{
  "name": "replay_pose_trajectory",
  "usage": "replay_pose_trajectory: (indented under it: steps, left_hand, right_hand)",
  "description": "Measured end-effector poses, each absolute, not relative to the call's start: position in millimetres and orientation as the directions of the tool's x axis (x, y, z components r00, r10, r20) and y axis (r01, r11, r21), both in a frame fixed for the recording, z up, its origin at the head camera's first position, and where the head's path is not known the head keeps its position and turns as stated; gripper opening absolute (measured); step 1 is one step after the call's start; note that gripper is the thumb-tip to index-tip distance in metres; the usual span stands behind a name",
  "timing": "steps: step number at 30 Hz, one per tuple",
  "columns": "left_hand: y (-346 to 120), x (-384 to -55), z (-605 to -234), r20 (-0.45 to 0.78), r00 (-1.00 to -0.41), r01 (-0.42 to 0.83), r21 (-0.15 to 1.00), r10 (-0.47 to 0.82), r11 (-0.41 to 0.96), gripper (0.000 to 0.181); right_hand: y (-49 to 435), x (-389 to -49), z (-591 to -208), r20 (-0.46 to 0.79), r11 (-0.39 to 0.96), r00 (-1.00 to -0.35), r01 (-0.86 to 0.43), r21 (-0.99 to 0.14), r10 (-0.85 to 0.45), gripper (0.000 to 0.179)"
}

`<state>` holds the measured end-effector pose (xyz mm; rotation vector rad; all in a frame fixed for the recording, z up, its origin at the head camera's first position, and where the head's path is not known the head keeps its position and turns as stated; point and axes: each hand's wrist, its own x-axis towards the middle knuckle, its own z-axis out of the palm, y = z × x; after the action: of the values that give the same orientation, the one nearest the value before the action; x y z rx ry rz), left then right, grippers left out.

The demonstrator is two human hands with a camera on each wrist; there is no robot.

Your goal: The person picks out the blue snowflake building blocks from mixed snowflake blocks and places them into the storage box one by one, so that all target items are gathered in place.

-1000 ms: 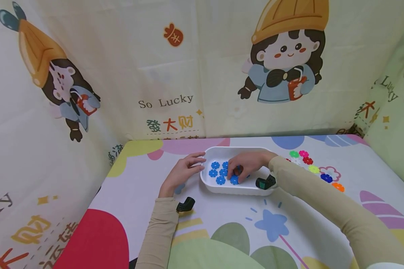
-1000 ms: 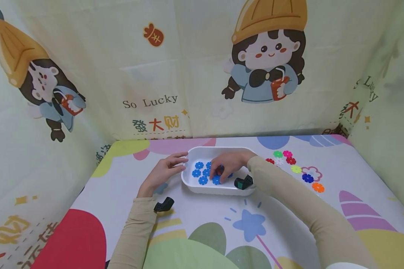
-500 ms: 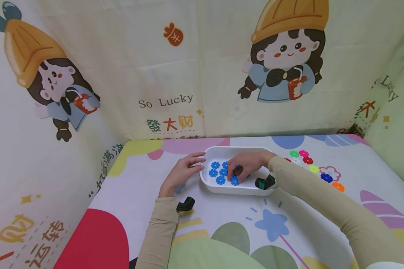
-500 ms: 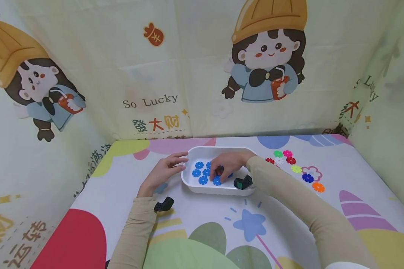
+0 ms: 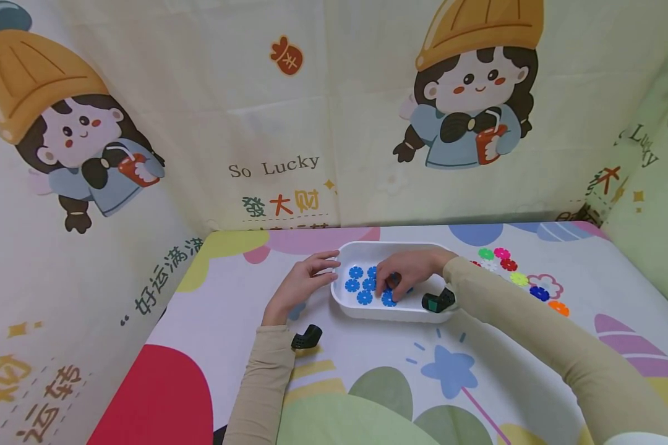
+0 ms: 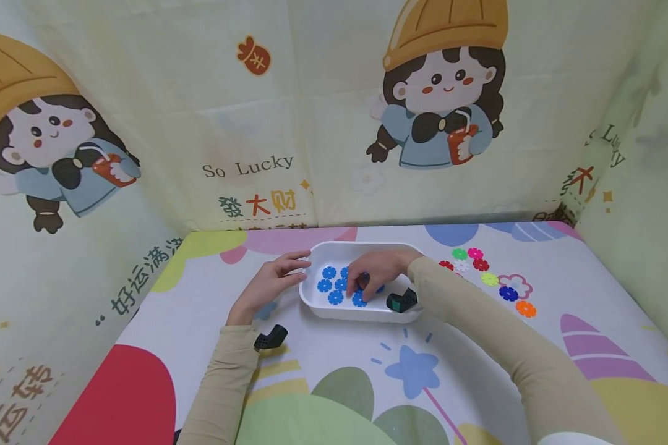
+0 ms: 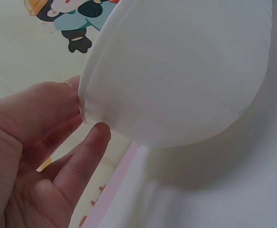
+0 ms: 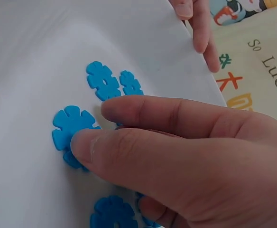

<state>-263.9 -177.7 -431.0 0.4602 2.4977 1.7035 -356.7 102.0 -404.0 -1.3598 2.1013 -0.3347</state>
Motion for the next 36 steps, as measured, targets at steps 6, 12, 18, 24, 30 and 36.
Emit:
replay_pose_trajectory:
  steps: [6, 12, 18, 24, 30, 36]
  left_hand:
    - [-177.5, -263.7, -430.9, 0.098, -0.952, 0.197, 0.923, 0.291, 0.331, 0.039]
    - [-177.1, -263.9, -431.2, 0.093, -0.950, 0.191, 0.927, 0.297, 0.322, 0.039]
    - [-173.8, -265.5, -432.5, 0.093, -0.946, 0.197, 0.926, 0.311, 0.321, 0.038]
    - [-170.6, -268.0, -433.6, 0.121, -0.946, 0.226, 0.912, 0.302, 0.342, 0.039]
    - [-167.9, -275.1, -426.9, 0.118, -0.966, 0.202, 0.897, 0.229, 0.393, 0.040]
    - [-170.1, -293.4, -411.9, 0.030, -0.992, 0.091, 0.854, 0.125, 0.513, 0.046]
  right_hand:
    - [103.9, -356.5, -403.0, -0.333, 0.441, -0.303, -0.735, -0.514, -0.893, 0.026]
    - [107.7, -357.8, -405.3, -0.314, 0.449, -0.326, -0.730, -0.515, -0.892, 0.027]
    - [113.3, -355.5, -405.5, -0.293, 0.457, -0.350, -0.711, -0.535, -0.889, 0.025]
    - [129.6, -352.6, -395.6, -0.204, 0.483, -0.459, -0.649, -0.588, -0.865, 0.026]
    - [154.3, -354.0, -379.8, 0.005, 0.530, -0.662, -0.606, -0.593, -0.750, 0.030]
    - [167.1, -360.7, -375.4, 0.084, 0.685, -0.866, -0.446, -0.576, -0.493, 0.033]
